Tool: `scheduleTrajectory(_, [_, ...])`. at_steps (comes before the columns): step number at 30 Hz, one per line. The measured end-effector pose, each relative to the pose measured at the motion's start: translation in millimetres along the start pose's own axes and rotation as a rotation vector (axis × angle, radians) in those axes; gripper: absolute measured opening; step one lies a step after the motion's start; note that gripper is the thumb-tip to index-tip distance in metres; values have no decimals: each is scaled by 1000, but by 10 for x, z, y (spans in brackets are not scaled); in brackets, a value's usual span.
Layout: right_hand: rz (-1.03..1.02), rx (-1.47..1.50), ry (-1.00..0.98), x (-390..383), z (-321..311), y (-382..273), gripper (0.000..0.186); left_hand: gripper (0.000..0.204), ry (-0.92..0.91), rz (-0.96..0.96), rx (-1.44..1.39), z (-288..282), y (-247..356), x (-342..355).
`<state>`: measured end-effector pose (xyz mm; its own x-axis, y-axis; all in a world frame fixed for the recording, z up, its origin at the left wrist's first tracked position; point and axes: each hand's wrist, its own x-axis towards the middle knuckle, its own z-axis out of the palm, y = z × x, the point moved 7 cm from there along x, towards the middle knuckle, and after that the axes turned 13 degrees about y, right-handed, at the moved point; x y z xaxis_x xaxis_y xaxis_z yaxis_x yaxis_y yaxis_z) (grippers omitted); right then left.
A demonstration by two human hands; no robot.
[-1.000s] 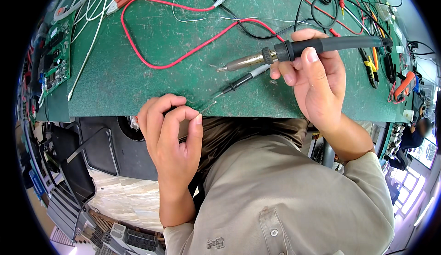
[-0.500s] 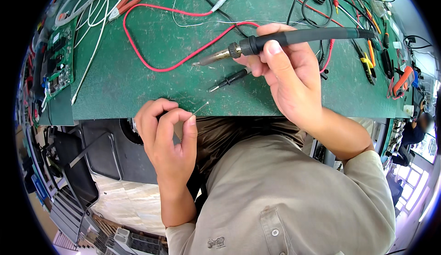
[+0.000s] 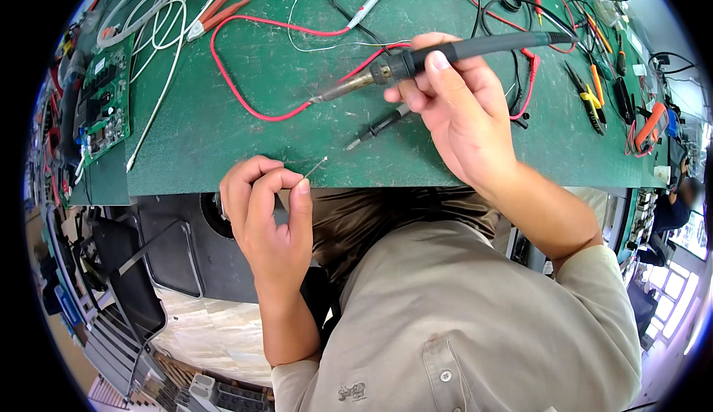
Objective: The person sits at a repair bench, picks up a wire, and uses a soldering iron to apply solder to the wire's tip while holding a component.
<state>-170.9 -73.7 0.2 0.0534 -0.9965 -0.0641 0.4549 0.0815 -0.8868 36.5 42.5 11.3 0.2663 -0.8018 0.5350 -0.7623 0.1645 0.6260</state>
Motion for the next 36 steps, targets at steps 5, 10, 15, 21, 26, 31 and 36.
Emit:
scheduleTrajectory(5, [-37,-28,27,-131,-31,-78,29,10,0,32,14,4,-6,-21])
scheduleTrajectory(10, [-206,-28,24,-239,-180,-277,26,9,-20,21,4,28,25,-28])
scheduleTrajectory(15, [-268,-49,56,-478,-506,-424,23,9,-28,60,7,46,68,-21])
scheduleTrajectory(21, [-261,-139,91,-780,-730,-358,23,12,-42,48,-74,183,101,-5])
scheduleTrajectory(26, [-440,-204,-64,-922,-662,-339,30,12,-25,93,-32,227,130,3])
scheduleTrajectory(31, [-534,-326,-63,-989,-687,-300,34,12,-28,126,-16,236,154,10])
scheduleTrajectory(36, [-544,-407,1,-1025,-694,-243,34,11,-59,136,11,253,183,62])
